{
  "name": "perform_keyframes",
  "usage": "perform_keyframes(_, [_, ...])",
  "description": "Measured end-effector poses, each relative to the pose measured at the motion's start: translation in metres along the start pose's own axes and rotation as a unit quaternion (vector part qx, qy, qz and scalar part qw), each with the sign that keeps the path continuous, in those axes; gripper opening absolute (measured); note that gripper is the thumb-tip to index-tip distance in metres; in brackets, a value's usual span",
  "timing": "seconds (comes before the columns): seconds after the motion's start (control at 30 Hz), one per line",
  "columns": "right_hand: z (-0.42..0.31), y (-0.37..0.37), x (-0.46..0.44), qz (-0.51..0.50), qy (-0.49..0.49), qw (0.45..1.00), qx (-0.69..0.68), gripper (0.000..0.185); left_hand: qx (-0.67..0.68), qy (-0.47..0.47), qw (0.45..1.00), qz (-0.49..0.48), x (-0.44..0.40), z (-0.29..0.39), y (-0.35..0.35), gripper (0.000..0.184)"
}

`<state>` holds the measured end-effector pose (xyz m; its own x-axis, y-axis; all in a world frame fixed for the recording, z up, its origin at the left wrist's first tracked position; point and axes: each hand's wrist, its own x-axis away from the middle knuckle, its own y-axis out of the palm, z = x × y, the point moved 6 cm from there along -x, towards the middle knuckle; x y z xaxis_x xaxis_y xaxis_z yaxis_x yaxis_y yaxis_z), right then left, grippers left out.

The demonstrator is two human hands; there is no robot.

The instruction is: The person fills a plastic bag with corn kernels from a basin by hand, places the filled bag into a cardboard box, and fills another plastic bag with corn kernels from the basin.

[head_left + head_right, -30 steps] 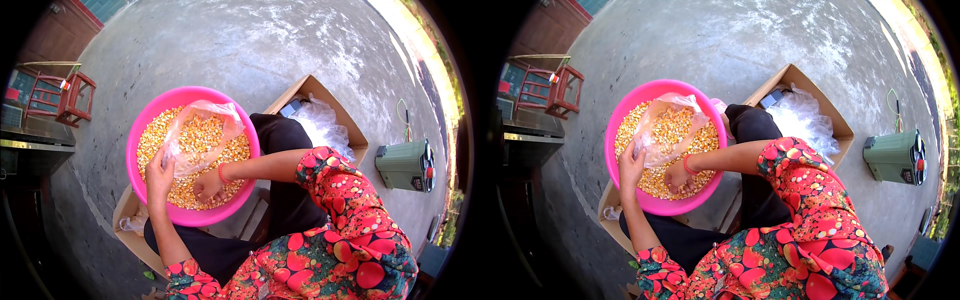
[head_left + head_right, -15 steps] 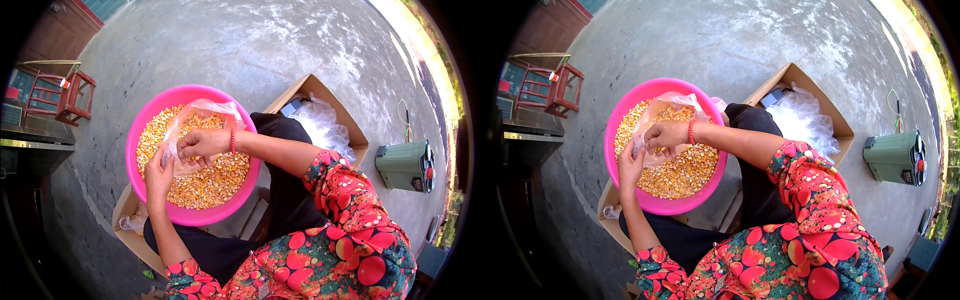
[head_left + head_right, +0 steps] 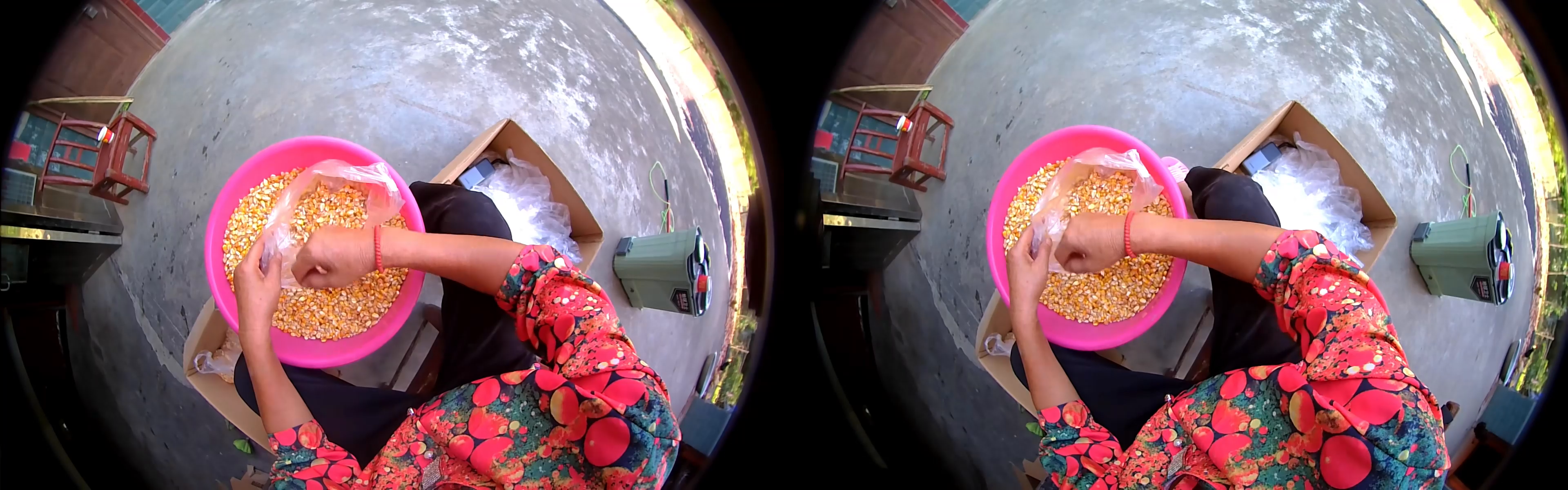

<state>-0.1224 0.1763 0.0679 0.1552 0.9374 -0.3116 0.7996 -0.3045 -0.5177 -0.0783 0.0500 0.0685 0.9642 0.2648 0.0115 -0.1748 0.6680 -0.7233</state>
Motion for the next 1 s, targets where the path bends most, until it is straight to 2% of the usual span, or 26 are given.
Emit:
perform_keyframes(0.07, [-0.004, 0.041, 0.005, -0.123, -0.041, 0.990, 0.056, 0.011, -0.008, -0.034, 0.999, -0.005, 0.000, -0.003, 0.000, 0.035])
perform_keyframes(0.1, [-0.004, 0.054, 0.009, -0.122, -0.041, 0.990, 0.055, 0.011, -0.009, -0.035, 0.999, -0.006, 0.000, -0.005, 0.002, 0.035])
perform_keyframes(0.17, [0.010, 0.086, 0.021, -0.210, 0.003, 0.958, 0.196, 0.014, -0.008, -0.006, 1.000, 0.025, 0.000, -0.007, 0.000, 0.031])
perform_keyframes(0.3, [0.023, 0.098, 0.029, -0.160, 0.032, 0.959, 0.230, 0.016, 0.004, -0.032, 0.999, 0.026, 0.000, -0.004, -0.003, 0.029])
perform_keyframes(0.4, [0.024, 0.107, 0.027, -0.181, 0.065, 0.951, 0.243, 0.019, -0.001, -0.020, 0.999, 0.043, 0.000, -0.004, -0.005, 0.028])
perform_keyframes(0.47, [0.026, 0.118, 0.030, -0.282, 0.093, 0.931, 0.214, 0.022, 0.007, -0.005, 0.998, 0.055, 0.000, -0.007, -0.005, 0.027])
perform_keyframes(0.6, [0.046, 0.121, 0.027, -0.288, 0.089, 0.936, 0.180, 0.023, 0.010, 0.006, 0.998, 0.065, 0.000, -0.005, -0.006, 0.026])
perform_keyframes(0.63, [0.044, 0.108, 0.030, -0.292, 0.217, 0.931, 0.017, 0.022, 0.007, 0.015, 0.997, 0.071, 0.000, -0.003, -0.007, 0.025])
perform_keyframes(0.67, [0.044, 0.103, 0.037, -0.284, 0.335, 0.886, -0.147, 0.022, 0.004, 0.025, 0.997, 0.077, 0.000, -0.002, -0.007, 0.025])
perform_keyframes(0.7, [0.044, 0.105, 0.036, -0.262, 0.349, 0.869, -0.234, 0.021, 0.004, 0.025, 0.997, 0.077, 0.000, -0.002, -0.007, 0.025])
perform_keyframes(0.73, [0.046, 0.105, 0.035, -0.262, 0.349, 0.869, -0.234, 0.021, 0.006, 0.026, 0.997, 0.077, 0.000, -0.003, -0.007, 0.025])
perform_keyframes(0.8, [0.041, 0.107, 0.033, -0.269, 0.370, 0.809, -0.370, 0.018, 0.008, 0.027, 0.997, 0.077, 0.000, -0.004, -0.007, 0.025])
perform_keyframes(0.93, [0.027, 0.087, 0.022, -0.253, 0.325, 0.821, -0.395, 0.015, 0.008, 0.020, 0.997, 0.068, 0.001, 0.000, -0.010, 0.025])
perform_keyframes(1.0, [0.015, 0.063, 0.010, -0.214, 0.266, 0.848, -0.406, 0.015, 0.008, 0.003, 0.998, 0.060, 0.001, 0.000, -0.010, 0.025])
